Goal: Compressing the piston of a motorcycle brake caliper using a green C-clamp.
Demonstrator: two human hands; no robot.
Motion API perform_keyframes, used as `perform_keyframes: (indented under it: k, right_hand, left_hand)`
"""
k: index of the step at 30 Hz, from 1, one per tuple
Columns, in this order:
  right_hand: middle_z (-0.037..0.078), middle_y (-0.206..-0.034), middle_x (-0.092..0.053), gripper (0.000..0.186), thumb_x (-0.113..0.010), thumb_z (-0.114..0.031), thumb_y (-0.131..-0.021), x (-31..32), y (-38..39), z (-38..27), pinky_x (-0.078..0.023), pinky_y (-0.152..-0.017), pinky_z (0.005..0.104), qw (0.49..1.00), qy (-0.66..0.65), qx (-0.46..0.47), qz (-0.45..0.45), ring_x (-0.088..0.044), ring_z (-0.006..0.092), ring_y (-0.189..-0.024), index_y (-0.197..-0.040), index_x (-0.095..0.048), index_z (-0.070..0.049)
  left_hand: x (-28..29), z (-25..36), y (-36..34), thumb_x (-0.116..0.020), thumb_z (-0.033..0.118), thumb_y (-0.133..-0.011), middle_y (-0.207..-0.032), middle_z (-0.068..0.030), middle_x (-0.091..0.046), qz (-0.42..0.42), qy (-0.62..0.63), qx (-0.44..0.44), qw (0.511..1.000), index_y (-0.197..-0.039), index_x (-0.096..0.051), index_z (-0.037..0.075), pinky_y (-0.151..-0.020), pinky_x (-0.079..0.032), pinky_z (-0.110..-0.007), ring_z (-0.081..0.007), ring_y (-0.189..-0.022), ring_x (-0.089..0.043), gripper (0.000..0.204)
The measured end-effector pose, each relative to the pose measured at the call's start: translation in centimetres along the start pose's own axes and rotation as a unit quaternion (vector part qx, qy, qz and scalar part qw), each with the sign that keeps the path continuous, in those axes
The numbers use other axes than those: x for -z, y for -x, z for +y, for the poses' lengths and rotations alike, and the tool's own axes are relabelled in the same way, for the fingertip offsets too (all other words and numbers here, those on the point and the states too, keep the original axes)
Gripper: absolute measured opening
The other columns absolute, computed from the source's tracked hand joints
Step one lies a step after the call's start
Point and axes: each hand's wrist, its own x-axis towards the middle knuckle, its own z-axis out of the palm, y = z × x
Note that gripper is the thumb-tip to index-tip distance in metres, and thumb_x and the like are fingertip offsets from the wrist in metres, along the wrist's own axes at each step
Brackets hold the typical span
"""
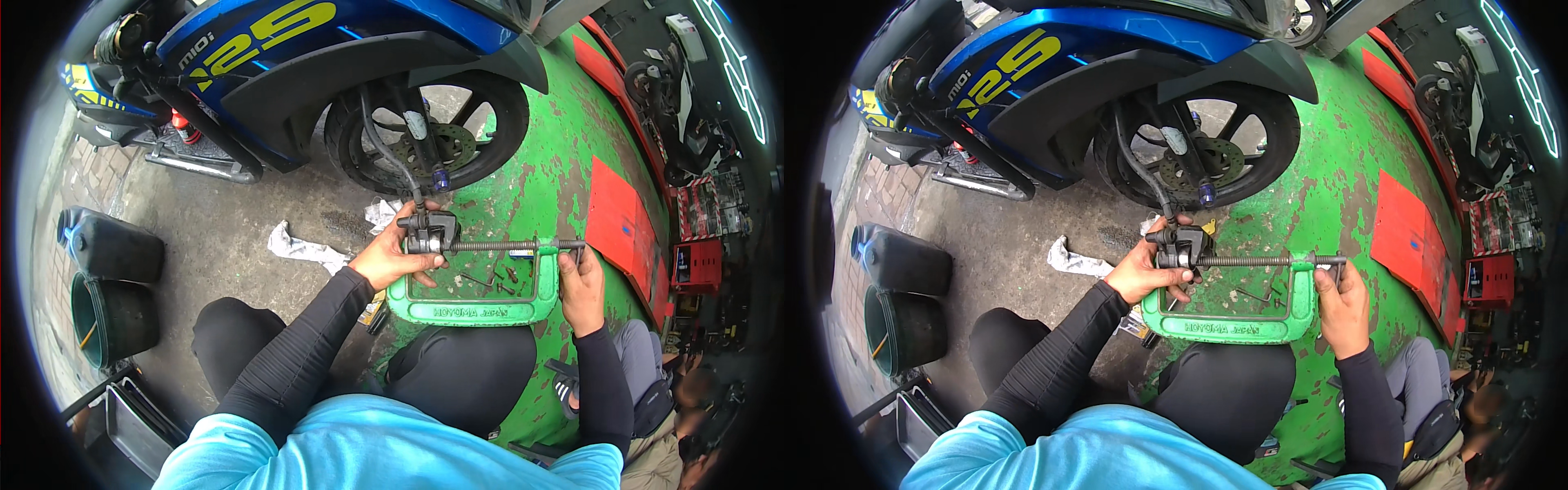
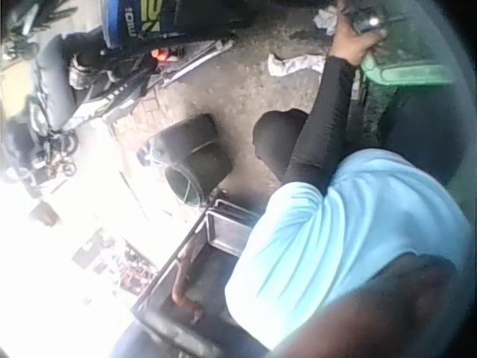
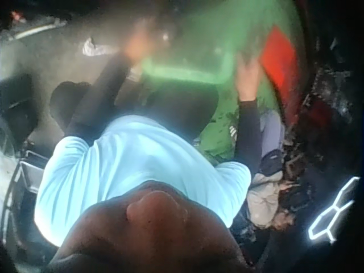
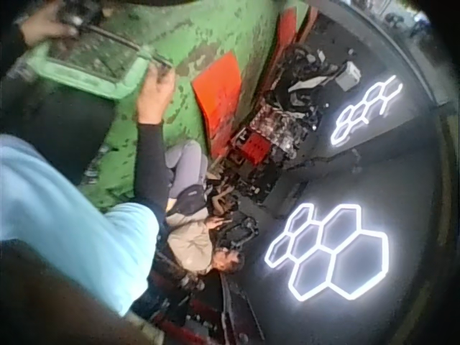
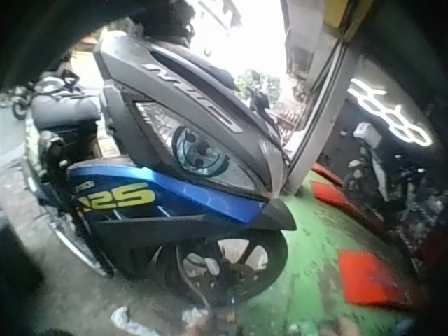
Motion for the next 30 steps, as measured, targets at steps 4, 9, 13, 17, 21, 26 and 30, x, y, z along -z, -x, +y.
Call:
perform_keyframes:
  k: [4, 9, 13, 17, 21, 26, 30]
  right_hand:
    - [-0.004, -0.084, -0.054, 0.032, -0.066, -0.033, -0.1, 0.8, 0.3, 1.9, -0.039, -0.07, 0.0235, 0.998, 0.001, 0.049, 0.028, -0.045, 0.0058, -0.076, -0.103, -0.06, -0.002]
    - [-0.002, -0.071, -0.052, 0.035, -0.068, -0.035, -0.098, 1.4, -0.2, 3.3, -0.038, -0.057, 0.0286, 0.979, 0.101, 0.158, 0.075, -0.046, 0.0095, -0.063, -0.096, -0.056, -0.002]
    - [0.009, -0.069, -0.054, 0.034, -0.067, -0.033, -0.097, 2.4, -2.5, 3.7, -0.042, -0.056, 0.0342, 0.877, 0.267, 0.385, 0.11, -0.052, 0.0225, -0.059, -0.091, -0.051, -0.003]
    - [0.019, -0.091, -0.064, 0.036, -0.07, -0.025, -0.093, 4.3, -5.1, 3.7, -0.049, -0.06, 0.0385, 0.82, 0.305, 0.48, 0.062, -0.06, 0.0303, -0.067, -0.094, -0.043, -0.002]
    - [0.018, -0.098, -0.067, 0.04, -0.079, -0.018, -0.084, 5.4, -5.9, 1.7, -0.049, -0.057, 0.0397, 0.769, 0.367, 0.523, 0.008, -0.06, 0.0309, -0.066, -0.093, -0.043, -0.004]
    - [0.014, -0.096, -0.067, 0.045, -0.084, -0.012, -0.073, 5.9, -7.9, -3.2, -0.051, -0.061, 0.0411, 0.668, 0.46, 0.583, -0.05, -0.063, 0.0327, -0.073, -0.096, -0.045, -0.005]
    - [0.017, -0.107, -0.066, 0.051, -0.085, -0.018, -0.08, 4.7, -7.5, -3.6, -0.052, -0.083, 0.0463, 0.807, 0.44, 0.38, -0.1, -0.064, 0.035, -0.096, -0.119, -0.055, -0.004]
  left_hand:
    - [0.0, 0.5, 0.2, -0.072, -0.004, -0.085, -0.12, -0.009, -0.06, -0.007, -0.009, 0.011, 1.0, -0.152, -0.025, 0.016, -0.067, -0.067, -0.038, -0.0257, -0.102, -0.069, 0.084]
    - [-0.1, 1.0, -0.1, -0.073, -0.004, -0.085, -0.12, -0.0093, -0.06, -0.032, -0.038, -0.008, 0.999, -0.151, -0.026, 0.015, -0.059, -0.065, -0.035, -0.0242, -0.099, -0.07, 0.083]
    - [-0.3, 0.9, -0.2, -0.073, -0.004, -0.085, -0.12, -0.0099, -0.061, -0.035, -0.042, -0.02, 0.998, -0.149, -0.027, 0.014, -0.057, -0.065, -0.033, -0.0242, -0.1, -0.07, 0.08]
    - [-0.1, 0.6, -0.1, -0.074, -0.002, -0.086, -0.118, -0.0103, -0.063, -0.04, -0.01, -0.012, 0.999, -0.148, -0.027, 0.013, -0.055, -0.064, -0.032, -0.0245, -0.1, -0.071, 0.079]
    - [0.2, 0.5, 0.0, -0.075, -0.001, -0.085, -0.117, -0.0105, -0.064, -0.028, -0.007, -0.012, 0.999, -0.148, -0.027, 0.013, -0.054, -0.064, -0.031, -0.0239, -0.098, -0.072, 0.08]
    - [0.5, 0.7, -0.3, -0.076, -0.002, -0.083, -0.115, -0.0097, -0.064, -0.032, -0.014, -0.016, 0.999, -0.147, -0.028, 0.014, -0.054, -0.064, -0.03, -0.021, -0.093, -0.071, 0.081]
    - [0.4, 0.6, -0.2, -0.077, -0.003, -0.082, -0.112, -0.0075, -0.064, -0.011, -0.04, -0.037, 0.998, -0.146, -0.03, 0.014, -0.054, -0.063, -0.03, -0.0182, -0.088, -0.07, 0.082]
